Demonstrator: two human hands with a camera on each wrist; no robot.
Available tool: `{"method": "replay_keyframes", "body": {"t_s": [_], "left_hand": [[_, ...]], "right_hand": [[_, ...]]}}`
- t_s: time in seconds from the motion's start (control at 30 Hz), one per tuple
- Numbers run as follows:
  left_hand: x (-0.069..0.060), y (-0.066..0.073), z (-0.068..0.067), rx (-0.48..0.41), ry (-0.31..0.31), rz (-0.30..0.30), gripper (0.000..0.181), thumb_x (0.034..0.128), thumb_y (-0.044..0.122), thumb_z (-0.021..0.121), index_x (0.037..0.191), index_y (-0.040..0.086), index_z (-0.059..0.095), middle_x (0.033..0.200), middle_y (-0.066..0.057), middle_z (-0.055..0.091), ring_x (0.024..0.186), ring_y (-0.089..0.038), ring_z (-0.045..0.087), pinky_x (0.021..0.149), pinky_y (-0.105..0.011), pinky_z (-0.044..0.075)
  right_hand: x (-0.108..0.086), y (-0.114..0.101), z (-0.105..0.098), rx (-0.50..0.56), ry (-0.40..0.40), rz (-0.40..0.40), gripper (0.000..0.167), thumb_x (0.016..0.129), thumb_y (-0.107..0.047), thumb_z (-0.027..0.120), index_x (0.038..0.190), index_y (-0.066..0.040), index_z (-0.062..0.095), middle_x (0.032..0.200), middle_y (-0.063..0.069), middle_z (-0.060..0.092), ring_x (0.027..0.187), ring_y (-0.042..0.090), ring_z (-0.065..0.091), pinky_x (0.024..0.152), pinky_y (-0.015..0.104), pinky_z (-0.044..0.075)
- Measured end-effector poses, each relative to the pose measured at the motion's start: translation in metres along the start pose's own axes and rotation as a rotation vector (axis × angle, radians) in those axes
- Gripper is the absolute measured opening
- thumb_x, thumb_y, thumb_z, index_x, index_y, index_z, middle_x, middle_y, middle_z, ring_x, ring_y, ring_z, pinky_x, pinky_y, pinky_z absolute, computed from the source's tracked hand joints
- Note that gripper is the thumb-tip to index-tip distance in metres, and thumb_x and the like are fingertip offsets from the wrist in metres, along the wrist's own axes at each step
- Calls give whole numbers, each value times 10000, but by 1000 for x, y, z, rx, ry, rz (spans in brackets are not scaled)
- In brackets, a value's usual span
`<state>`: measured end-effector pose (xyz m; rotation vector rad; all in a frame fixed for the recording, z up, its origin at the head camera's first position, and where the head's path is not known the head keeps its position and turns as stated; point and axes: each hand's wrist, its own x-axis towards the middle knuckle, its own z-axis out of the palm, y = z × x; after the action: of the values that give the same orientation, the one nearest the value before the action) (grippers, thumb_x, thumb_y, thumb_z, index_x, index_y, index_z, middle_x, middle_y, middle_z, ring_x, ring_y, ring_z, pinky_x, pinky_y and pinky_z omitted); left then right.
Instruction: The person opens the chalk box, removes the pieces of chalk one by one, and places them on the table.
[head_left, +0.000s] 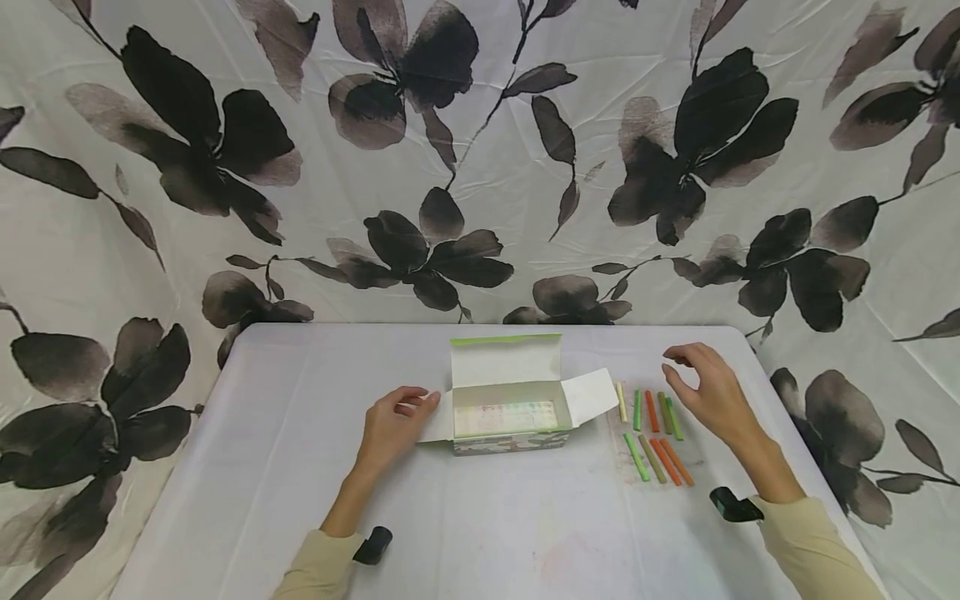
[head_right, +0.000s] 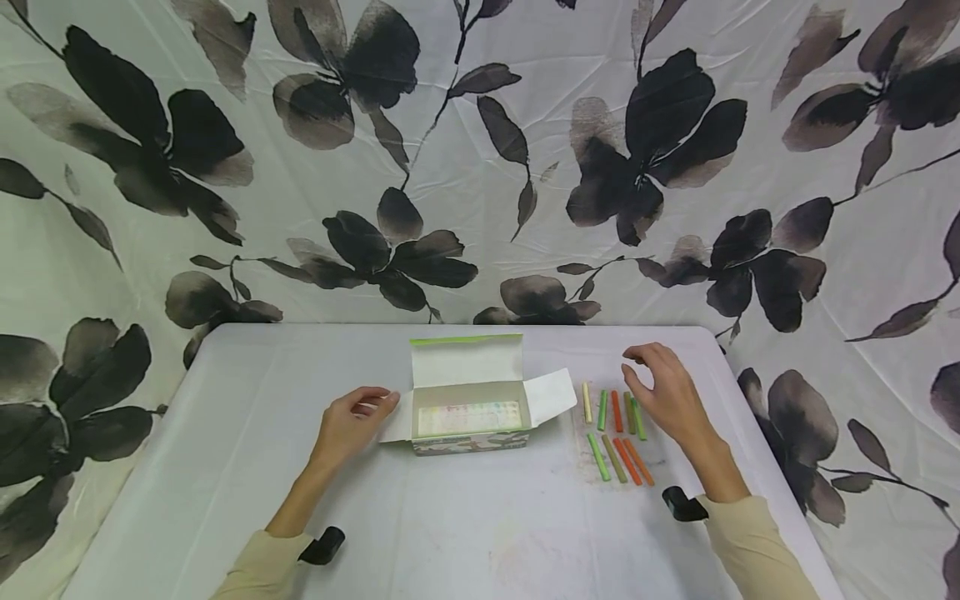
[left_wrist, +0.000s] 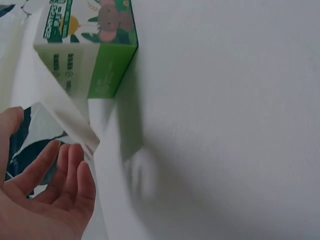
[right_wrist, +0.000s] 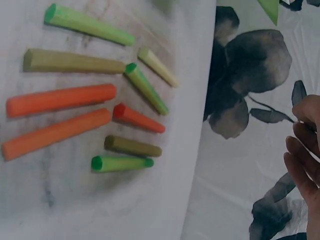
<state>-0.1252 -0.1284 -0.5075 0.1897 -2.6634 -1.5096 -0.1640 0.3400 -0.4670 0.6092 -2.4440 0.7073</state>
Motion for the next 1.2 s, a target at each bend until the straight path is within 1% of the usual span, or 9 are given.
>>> {"method": "replay_keyframes", "body": {"t_s": [0.13,0.27,0.4,0.57,0.63,0.73,0.87,1.0,1.2], "left_hand": [[-3,0,8,-29,-22,-4,451,895,438,798,1154,73,745,1021,-74,718,882,-214,654,751,-340,518],[-5,1,15,-52,-54,-45,494,858,463,827,1170,90,737,1051,-77,706,886,-196,639,748,-337,506],[-6,1,19,-73,-79,-87,491,864,439,823,1197,92,726,1061,-76,705,919,-205,646,756,-338,509],[-7,1,20,-126,-103,-109,476,888,383,814,1229,67,711,1060,-76,707,931,-209,657,734,-314,525],[-6,0,21,-162,-112,-117,466,892,356,818,1235,61,707,1055,-80,705,908,-196,659,708,-300,537],[-6,0,22,-241,-129,-129,437,903,290,818,1235,32,698,1036,-101,706,853,-187,673,688,-318,573],[-4,0,26,-339,-145,-155,411,907,209,815,1233,-8,689,1002,-125,706,798,-179,687,717,-350,603],[-4,-1,29,-381,-148,-192,418,909,192,811,1245,-20,679,998,-124,701,781,-154,685,724,-336,607],[-4,-1,30,-406,-152,-233,422,912,189,807,1256,-13,671,1010,-119,692,783,-151,685,720,-310,603]], "right_hand": [[7,-8,5,28,-13,-9,252,823,96,776,1052,45,684,1007,150,677,931,293,620,839,238,441],[13,-18,10,66,-26,-31,256,826,96,777,1059,43,685,1013,145,674,920,273,618,835,223,454],[21,-29,17,126,-36,-66,272,823,117,775,1068,38,686,1005,135,678,877,252,628,800,226,479],[29,-44,27,216,-61,-101,291,823,141,769,1079,30,686,1002,121,691,841,222,658,760,236,522],[32,-50,30,244,-84,-106,297,831,132,770,1091,17,683,1007,112,694,835,206,667,757,233,536],[37,-58,36,285,-123,-112,295,844,116,770,1105,14,679,1013,118,696,829,200,679,747,255,559],[41,-68,44,337,-175,-108,273,863,89,769,1107,9,678,1024,131,692,825,196,681,695,293,581],[42,-77,53,380,-244,-93,242,884,55,767,1106,13,681,1038,132,689,824,177,672,668,306,583],[41,-87,69,443,-358,-83,236,902,26,762,1120,55,677,1052,158,695,827,184,671,703,317,585]]}}
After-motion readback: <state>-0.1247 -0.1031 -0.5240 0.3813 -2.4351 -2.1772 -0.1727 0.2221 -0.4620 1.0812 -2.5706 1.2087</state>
